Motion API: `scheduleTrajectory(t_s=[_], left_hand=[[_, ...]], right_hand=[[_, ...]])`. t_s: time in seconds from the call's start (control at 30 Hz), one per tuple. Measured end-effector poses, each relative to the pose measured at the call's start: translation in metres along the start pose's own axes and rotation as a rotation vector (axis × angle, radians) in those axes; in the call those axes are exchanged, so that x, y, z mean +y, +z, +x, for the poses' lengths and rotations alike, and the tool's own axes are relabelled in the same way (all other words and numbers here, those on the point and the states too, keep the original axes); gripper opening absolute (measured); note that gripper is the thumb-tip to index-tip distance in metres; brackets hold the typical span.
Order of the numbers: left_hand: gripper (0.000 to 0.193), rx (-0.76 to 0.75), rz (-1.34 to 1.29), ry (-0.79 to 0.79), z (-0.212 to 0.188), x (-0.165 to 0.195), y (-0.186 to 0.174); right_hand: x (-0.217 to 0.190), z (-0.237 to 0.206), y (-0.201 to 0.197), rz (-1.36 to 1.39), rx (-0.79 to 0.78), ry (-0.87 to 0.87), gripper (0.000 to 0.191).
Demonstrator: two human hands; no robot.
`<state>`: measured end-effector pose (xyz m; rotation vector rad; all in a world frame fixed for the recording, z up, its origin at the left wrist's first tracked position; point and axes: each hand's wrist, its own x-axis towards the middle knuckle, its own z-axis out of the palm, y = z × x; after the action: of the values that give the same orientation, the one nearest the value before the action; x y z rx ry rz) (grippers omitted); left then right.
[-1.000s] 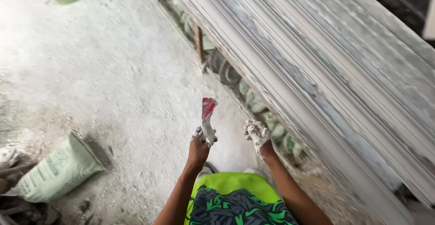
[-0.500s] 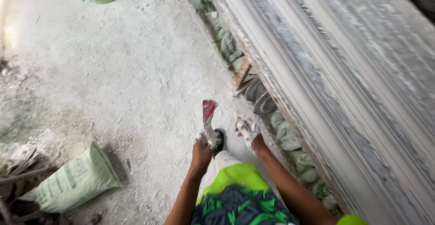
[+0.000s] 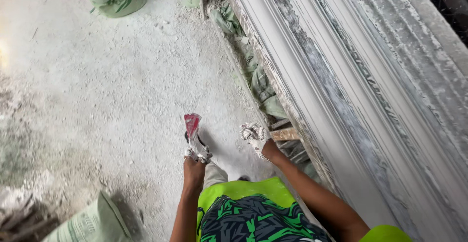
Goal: The person presses and smooths white plaster onto fluted decorative molding pieces laid on a work surface, working the material into the grooves by hand and with a small scraper, then walks to a tap and washes plaster off their hands using a bar of soap.
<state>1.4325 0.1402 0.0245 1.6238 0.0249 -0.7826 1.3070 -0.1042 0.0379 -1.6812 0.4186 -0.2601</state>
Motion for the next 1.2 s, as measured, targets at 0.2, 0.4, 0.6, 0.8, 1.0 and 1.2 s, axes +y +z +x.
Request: scheduleTrajectory(t_s=[0.2, 0.4, 0.6, 0.8, 1.0, 1.2], left_hand=[[0.021, -0.132, 0.246, -0.065, 0.148, 0.069, -0.01], [0.027, -0.352, 0.406, 0.117, 0.298, 0.192, -0.006], [0.025, -0.393, 0.473, 0.26, 0.423, 0.273, 0.041], [0.029, -0.386, 0.498, 0.284, 0.509, 0.32, 0.1], [0.026, -0.322, 0.644, 0.193, 0.6, 0.379, 0.126], [0.019, -0.378, 0.362, 0.153, 0.687, 0.424, 0.148]], right_hand=[[0.001, 0.123, 0.01, 0.162, 0.298, 0.239, 0.035], [-0.004, 0.217, 0.004, 0.247, 0.456, 0.257, 0.025], [-0.003, 0.311, -0.038, -0.852, 0.278, -0.084, 0.021], [0.009, 0.43, -0.078, 0.057, 0.431, 0.278, 0.021], [0.012, 0.536, -0.103, 0.229, 0.469, 0.252, 0.029], [0.006, 0.599, -0.116, -0.508, 0.405, 0.072, 0.029]])
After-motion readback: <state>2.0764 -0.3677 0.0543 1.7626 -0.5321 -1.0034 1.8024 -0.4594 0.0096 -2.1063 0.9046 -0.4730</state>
